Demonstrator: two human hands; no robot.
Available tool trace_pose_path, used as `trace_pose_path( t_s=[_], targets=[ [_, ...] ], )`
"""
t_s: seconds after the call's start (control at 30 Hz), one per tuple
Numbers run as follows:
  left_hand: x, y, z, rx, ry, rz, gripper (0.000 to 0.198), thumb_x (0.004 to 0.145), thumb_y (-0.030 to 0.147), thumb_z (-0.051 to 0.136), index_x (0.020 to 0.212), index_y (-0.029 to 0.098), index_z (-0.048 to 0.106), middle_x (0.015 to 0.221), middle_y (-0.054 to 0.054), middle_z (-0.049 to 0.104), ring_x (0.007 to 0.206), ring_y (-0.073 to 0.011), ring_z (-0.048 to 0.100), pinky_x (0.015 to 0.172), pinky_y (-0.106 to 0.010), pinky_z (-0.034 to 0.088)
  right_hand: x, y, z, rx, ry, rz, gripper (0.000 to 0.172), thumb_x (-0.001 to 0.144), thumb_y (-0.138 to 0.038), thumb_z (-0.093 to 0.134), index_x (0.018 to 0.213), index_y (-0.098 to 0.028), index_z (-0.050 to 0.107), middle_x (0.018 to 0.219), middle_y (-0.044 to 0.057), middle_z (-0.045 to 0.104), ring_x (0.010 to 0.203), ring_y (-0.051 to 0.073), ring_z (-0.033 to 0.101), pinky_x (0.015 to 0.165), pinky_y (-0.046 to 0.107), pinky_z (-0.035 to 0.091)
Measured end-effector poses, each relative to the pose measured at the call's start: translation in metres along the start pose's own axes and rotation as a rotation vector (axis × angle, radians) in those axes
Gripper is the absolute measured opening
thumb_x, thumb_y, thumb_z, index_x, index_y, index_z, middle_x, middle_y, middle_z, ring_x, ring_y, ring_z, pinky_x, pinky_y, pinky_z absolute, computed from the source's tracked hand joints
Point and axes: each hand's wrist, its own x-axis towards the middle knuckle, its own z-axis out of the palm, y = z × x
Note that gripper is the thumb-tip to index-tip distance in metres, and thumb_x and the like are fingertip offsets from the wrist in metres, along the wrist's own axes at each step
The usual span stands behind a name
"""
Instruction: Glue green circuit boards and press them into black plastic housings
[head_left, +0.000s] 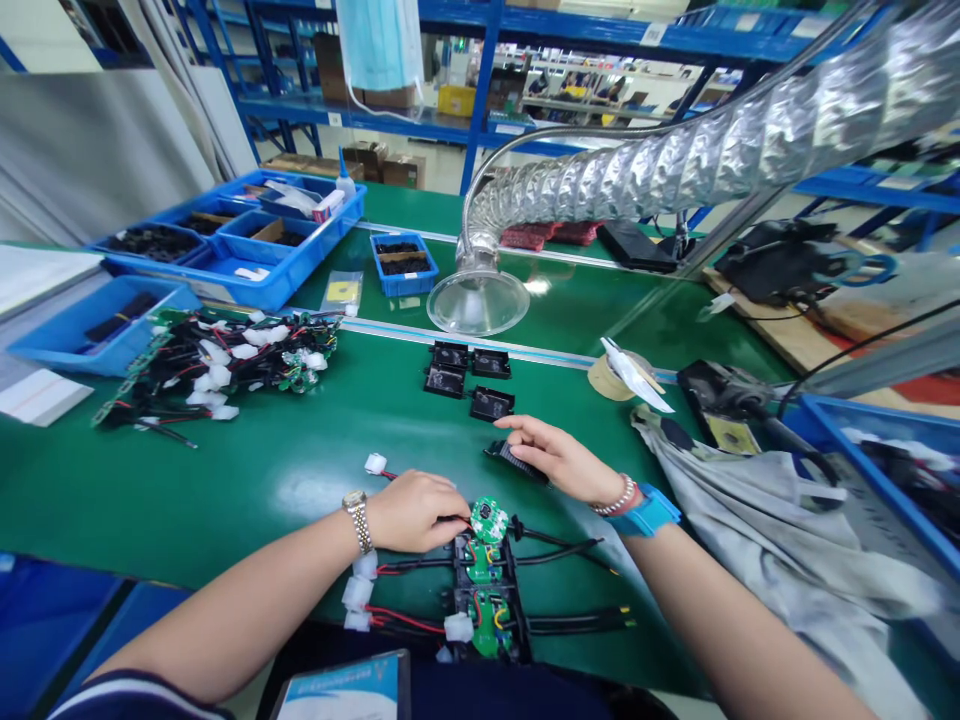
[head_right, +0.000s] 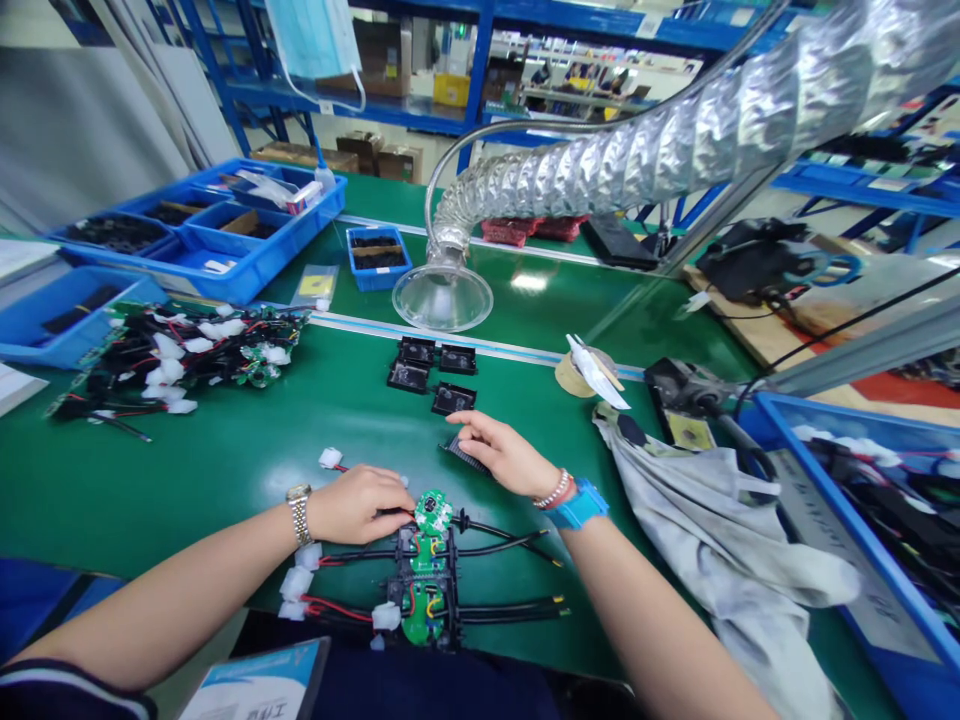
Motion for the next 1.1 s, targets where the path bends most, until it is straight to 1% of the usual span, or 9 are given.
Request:
trace_pose_path(
  t_s=[0.17,0.27,0.37,0.5,0.6,0.67,0.8,1.0,1.1],
  targets=[
    [-0.001,-0.002,0.003,-0.007,-0.013,-0.009,0.016,0.085,0.022,0.045,0.08,0.017,0.06,0.069,-0.002,0.062,0.067,-0.0144,0.058,0.058,-0.023,0.04,-0.017,0.001,-0.011,-0.178,0.046,-0.077,0.028,0.087,-0.03,0.042,0.112,-0.02,0.049,0.084,0.003,0.055,0.07,0.013,0.052,0.063,0.026,0.046],
    [-0.001,-0.003,0.003,-0.021,-0.004,-0.003,0.016,0.084,0.021,0.045,0.081,0.017,0.06,0.07,-0.002,0.063,0.067,-0.0143,0.058,0.059,-0.023,0.041,-0.021,0.006,-0.007,-0.44,0.01,-0.213,0.026,0.089,-0.025,0.036,0.108,-0.021,0.053,0.092,0.007,0.059,0.079,0.016,0.054,0.072,0.032,0.047],
    [-0.001,-0.002,0.002,-0.026,0.007,0.006,0.016,0.084,0.021,0.045,0.081,0.017,0.059,0.069,-0.002,0.063,0.067,-0.0144,0.058,0.059,-0.024,0.041,-0.021,0.012,0.004,-0.647,-0.058,-0.305,0.029,0.089,-0.017,0.031,0.108,-0.018,0.053,0.085,0.008,0.059,0.078,0.018,0.053,0.073,0.035,0.047],
    [-0.001,-0.002,0.001,-0.015,0.006,0.007,0.016,0.084,0.021,0.045,0.079,0.017,0.059,0.068,-0.002,0.062,0.066,-0.0147,0.058,0.058,-0.024,0.04,-0.024,0.017,0.013,-0.757,-0.018,-0.256,0.027,0.086,-0.015,0.037,0.111,-0.016,0.048,0.089,0.01,0.057,0.081,0.02,0.053,0.073,0.038,0.047],
    [-0.001,-0.002,0.001,-0.015,-0.001,0.009,0.016,0.084,0.021,0.045,0.079,0.017,0.059,0.067,-0.002,0.061,0.064,-0.0143,0.057,0.057,-0.024,0.04,-0.027,0.018,0.019,-0.769,0.082,-0.185,0.035,0.081,-0.025,0.053,0.113,-0.016,0.044,0.091,0.01,0.057,0.081,0.022,0.054,0.073,0.04,0.047],
    [-0.001,-0.001,0.001,-0.012,0.0,0.011,0.016,0.084,0.021,0.045,0.078,0.017,0.059,0.066,-0.002,0.061,0.064,-0.0141,0.057,0.056,-0.023,0.039,-0.026,0.019,0.022,-0.771,0.137,-0.143,0.036,0.078,-0.023,0.056,0.111,-0.015,0.043,0.087,0.01,0.056,0.079,0.023,0.054,0.071,0.04,0.047],
    [-0.002,-0.002,0.001,-0.005,0.005,0.016,0.016,0.084,0.021,0.045,0.078,0.017,0.059,0.066,-0.002,0.061,0.065,-0.0143,0.057,0.057,-0.024,0.039,-0.023,0.016,0.023,-0.631,0.177,-0.107,0.025,0.08,-0.012,0.045,0.105,-0.017,0.045,0.08,0.006,0.056,0.074,0.019,0.055,0.07,0.035,0.047],
    [-0.002,-0.003,0.002,-0.005,0.016,0.017,0.017,0.085,0.022,0.044,0.079,0.018,0.059,0.067,-0.002,0.061,0.066,-0.0146,0.057,0.057,-0.024,0.04,-0.023,0.002,0.017,-0.064,0.179,-0.073,0.02,0.082,-0.028,0.05,0.1,-0.021,0.046,0.081,0.002,0.057,0.075,0.015,0.057,0.07,0.029,0.048],
    [-0.003,-0.003,0.001,-0.007,0.02,0.014,0.017,0.085,0.022,0.044,0.079,0.017,0.059,0.067,-0.002,0.061,0.066,-0.0148,0.058,0.057,-0.024,0.04,-0.021,0.0,0.018,0.064,0.19,-0.062,0.023,0.08,-0.031,0.053,0.1,-0.02,0.046,0.081,0.003,0.057,0.075,0.014,0.058,0.069,0.028,0.049]
  ],
)
